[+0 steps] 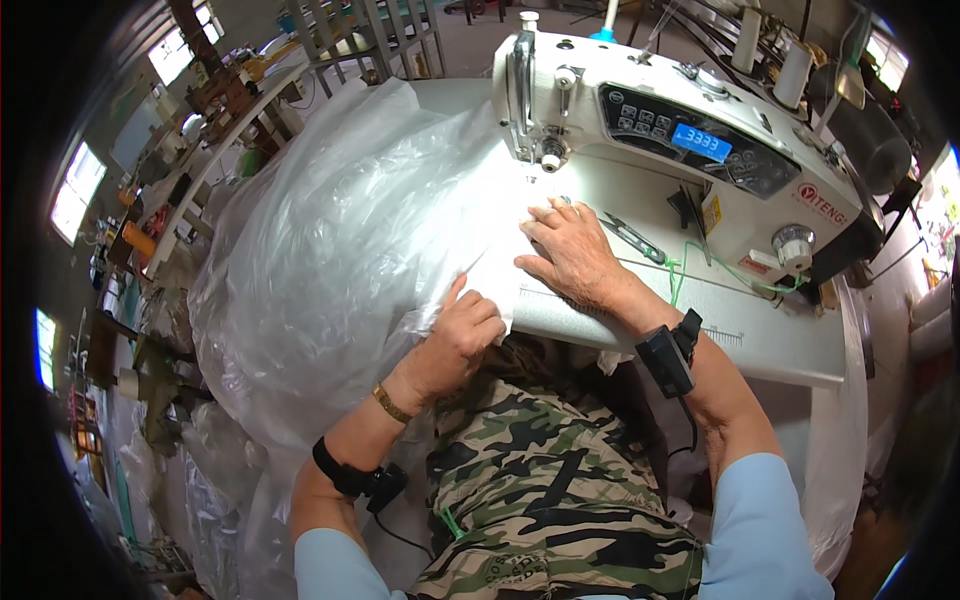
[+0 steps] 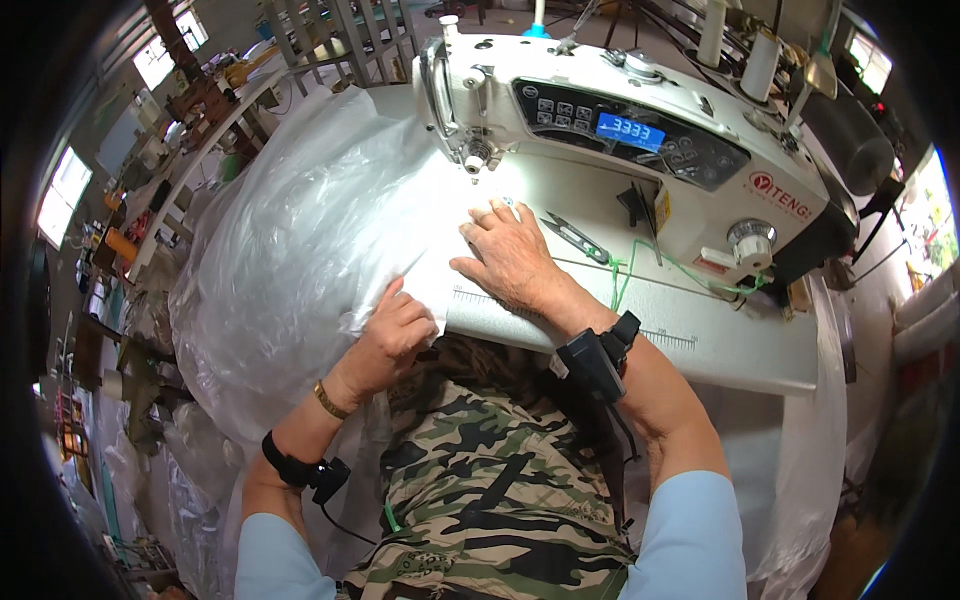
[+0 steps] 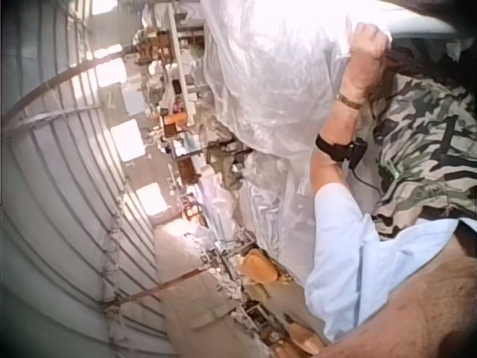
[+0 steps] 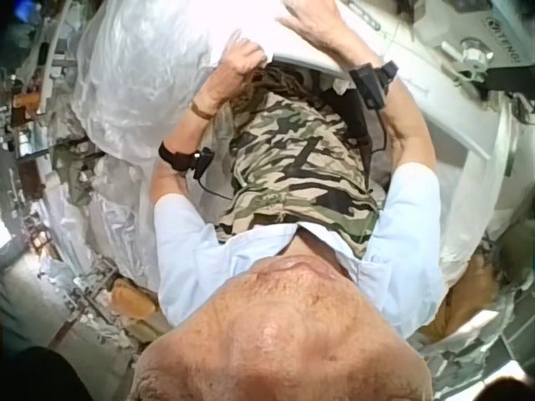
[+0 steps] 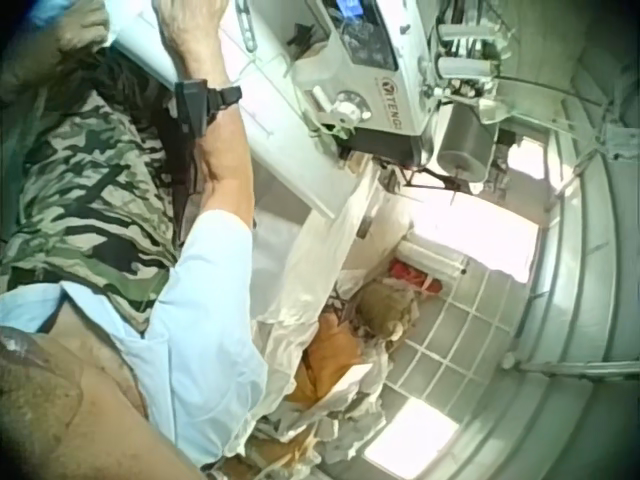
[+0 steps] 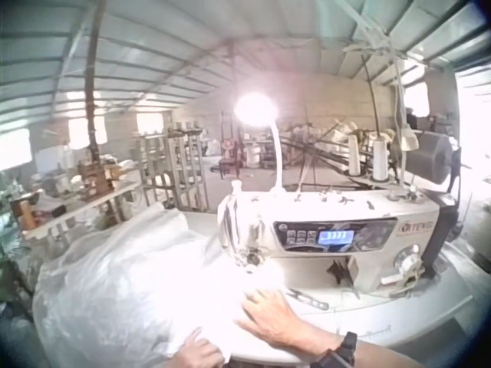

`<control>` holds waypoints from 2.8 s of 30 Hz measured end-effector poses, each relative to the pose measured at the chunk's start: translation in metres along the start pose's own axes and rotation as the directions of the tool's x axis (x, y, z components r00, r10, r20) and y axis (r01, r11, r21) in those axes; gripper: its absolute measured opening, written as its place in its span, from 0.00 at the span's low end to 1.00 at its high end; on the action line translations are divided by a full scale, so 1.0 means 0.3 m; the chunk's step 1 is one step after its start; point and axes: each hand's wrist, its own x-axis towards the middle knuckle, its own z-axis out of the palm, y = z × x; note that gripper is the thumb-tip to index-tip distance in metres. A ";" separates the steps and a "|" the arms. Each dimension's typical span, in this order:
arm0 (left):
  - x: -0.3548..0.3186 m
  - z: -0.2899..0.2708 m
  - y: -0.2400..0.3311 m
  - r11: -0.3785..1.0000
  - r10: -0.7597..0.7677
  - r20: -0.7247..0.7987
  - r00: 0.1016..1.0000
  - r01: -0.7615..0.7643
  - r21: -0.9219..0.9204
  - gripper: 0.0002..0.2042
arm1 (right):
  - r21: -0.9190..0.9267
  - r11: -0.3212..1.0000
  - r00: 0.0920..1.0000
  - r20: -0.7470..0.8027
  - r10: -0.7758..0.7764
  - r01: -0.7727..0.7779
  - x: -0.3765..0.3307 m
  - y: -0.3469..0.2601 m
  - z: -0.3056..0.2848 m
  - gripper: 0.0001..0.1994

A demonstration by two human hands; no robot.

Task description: Sewing large white woven plastic sheets using an industrial sewing machine in a manufacturing environment.

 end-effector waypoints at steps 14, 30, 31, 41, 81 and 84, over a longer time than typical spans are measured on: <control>0.186 0.063 -0.162 0.989 -0.140 -0.240 0.961 0.123 -0.082 0.04 | -0.004 1.000 0.999 0.035 -0.021 0.021 0.008 0.009 0.027 0.26; 0.279 0.069 -0.315 0.972 -0.075 -0.262 0.962 0.129 0.194 0.07 | 0.031 0.999 0.997 0.072 0.020 -0.023 0.051 0.025 -0.008 0.26; 0.282 0.068 -0.334 0.961 -0.107 -0.240 0.965 0.162 0.223 0.06 | 0.032 0.999 0.998 0.059 0.020 -0.022 0.054 0.025 -0.006 0.26; 0.318 0.103 -0.488 0.945 -0.155 -0.325 0.933 0.236 0.228 0.04 | -0.147 0.987 0.981 -0.191 0.037 -0.066 -0.051 0.012 -0.029 0.25; 0.112 0.010 -0.409 0.826 -0.363 -0.504 0.784 0.521 0.216 0.06 | -0.088 0.986 0.982 -0.142 0.126 -0.140 0.074 -0.055 0.072 0.12; 0.122 -0.019 -0.379 0.884 -0.333 -0.556 0.761 0.457 0.097 0.06 | -0.059 0.986 0.966 -0.220 0.137 -0.154 -0.040 -0.020 0.011 0.13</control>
